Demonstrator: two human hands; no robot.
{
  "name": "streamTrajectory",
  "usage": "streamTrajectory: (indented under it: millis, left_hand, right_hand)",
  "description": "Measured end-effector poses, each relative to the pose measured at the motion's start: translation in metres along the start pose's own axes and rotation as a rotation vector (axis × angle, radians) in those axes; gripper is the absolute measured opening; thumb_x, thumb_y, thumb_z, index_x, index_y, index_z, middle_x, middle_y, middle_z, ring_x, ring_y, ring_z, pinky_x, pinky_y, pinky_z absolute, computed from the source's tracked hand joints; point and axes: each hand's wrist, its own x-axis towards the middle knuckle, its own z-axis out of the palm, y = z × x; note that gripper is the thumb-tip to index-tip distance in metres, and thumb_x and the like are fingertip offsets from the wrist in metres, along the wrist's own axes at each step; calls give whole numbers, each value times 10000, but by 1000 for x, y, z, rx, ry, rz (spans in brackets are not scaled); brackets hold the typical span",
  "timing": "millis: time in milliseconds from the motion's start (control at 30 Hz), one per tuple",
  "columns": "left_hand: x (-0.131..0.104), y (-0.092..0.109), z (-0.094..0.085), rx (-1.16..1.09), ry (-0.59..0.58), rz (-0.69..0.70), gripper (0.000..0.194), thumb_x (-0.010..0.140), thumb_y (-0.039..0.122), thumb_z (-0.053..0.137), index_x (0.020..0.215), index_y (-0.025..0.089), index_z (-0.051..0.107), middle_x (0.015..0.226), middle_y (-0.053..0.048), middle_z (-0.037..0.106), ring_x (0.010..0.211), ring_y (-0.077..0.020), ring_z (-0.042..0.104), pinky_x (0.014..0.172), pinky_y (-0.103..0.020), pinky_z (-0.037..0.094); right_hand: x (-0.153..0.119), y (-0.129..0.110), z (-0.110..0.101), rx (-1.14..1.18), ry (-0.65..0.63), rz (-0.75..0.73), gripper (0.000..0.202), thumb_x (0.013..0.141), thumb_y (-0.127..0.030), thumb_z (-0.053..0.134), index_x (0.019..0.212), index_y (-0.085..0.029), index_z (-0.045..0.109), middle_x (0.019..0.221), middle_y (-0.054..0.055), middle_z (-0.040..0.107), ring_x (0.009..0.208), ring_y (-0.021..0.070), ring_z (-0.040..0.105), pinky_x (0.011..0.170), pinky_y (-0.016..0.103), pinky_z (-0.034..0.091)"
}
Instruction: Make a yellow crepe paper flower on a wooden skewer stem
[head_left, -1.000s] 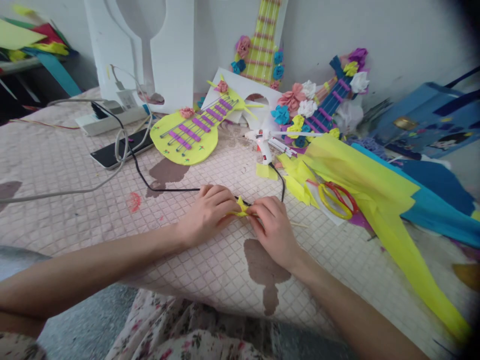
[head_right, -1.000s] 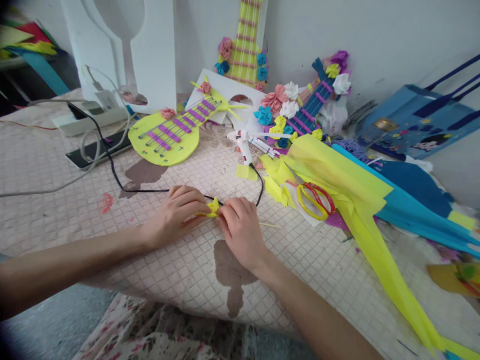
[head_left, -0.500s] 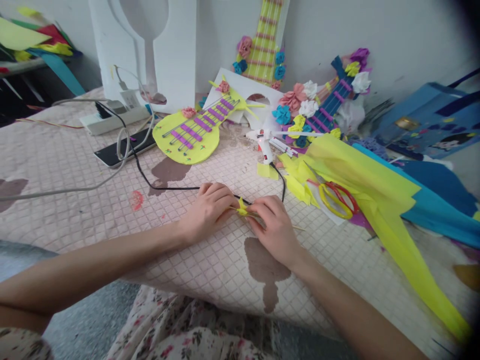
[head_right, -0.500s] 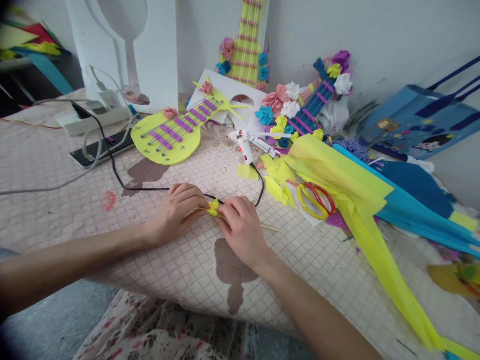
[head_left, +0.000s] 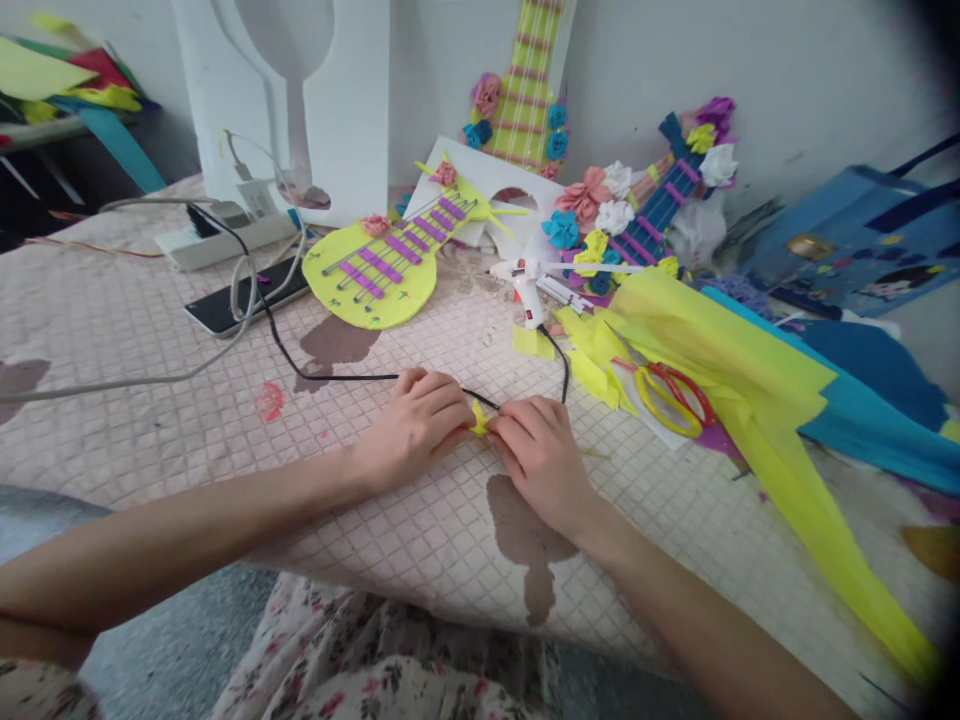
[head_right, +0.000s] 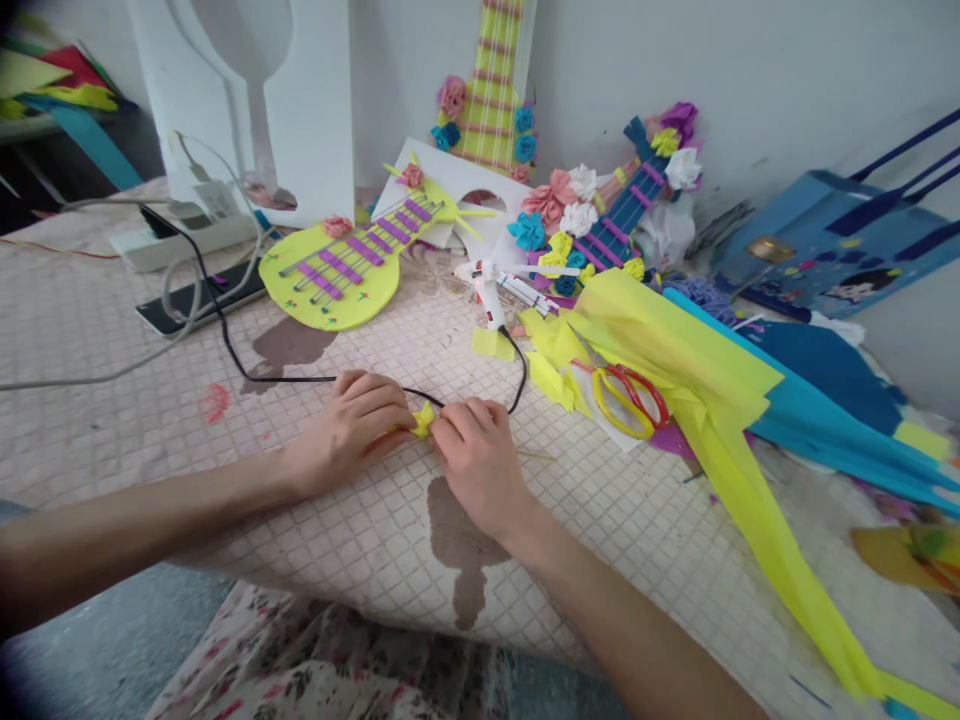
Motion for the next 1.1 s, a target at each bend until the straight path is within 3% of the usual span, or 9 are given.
streamTrajectory:
  millis: [167, 400, 700, 900, 1100]
  left_hand:
    - [-2, 0, 1, 21, -3, -8, 114, 923, 237, 494, 858, 183, 570, 864, -18, 617, 912, -175, 501, 839, -354, 321]
    - [-4, 2, 5, 35, 57, 34, 20, 878, 200, 559, 895, 205, 568, 927, -17, 617, 948, -181, 499, 833, -359, 326]
    - [-5, 4, 6, 133, 108, 91, 110, 918, 189, 484, 855, 191, 574, 895, -15, 624, 936, -188, 505, 863, -397, 319]
    - [-8, 5, 6, 183, 58, 86, 133, 917, 155, 459, 863, 186, 576, 896, -21, 626, 937, -197, 516, 907, -420, 318]
    - [-12, 2, 5, 151, 130, 106, 102, 915, 181, 493, 869, 194, 584, 915, -9, 643, 968, -189, 526, 911, -410, 323]
  right_hand:
    - [-1, 0, 2, 22, 31, 19, 88, 888, -221, 532, 829, -181, 585, 872, 56, 605, 863, 194, 496, 782, 348, 366]
    - [-1, -1, 4, -67, -42, -22, 124, 883, -164, 521, 779, -176, 587, 826, 38, 602, 836, 183, 496, 813, 356, 350]
    - [-3, -3, 7, -124, -76, -72, 146, 900, -150, 489, 799, -171, 592, 871, 40, 622, 869, 179, 484, 882, 388, 315]
    - [-5, -2, 6, -32, -68, -40, 130, 902, -188, 507, 818, -165, 604, 837, 31, 615, 861, 178, 504, 837, 372, 342]
    - [-8, -4, 3, 20, -58, -7, 136, 897, -187, 508, 797, -166, 598, 844, 36, 606, 862, 179, 500, 815, 362, 353]
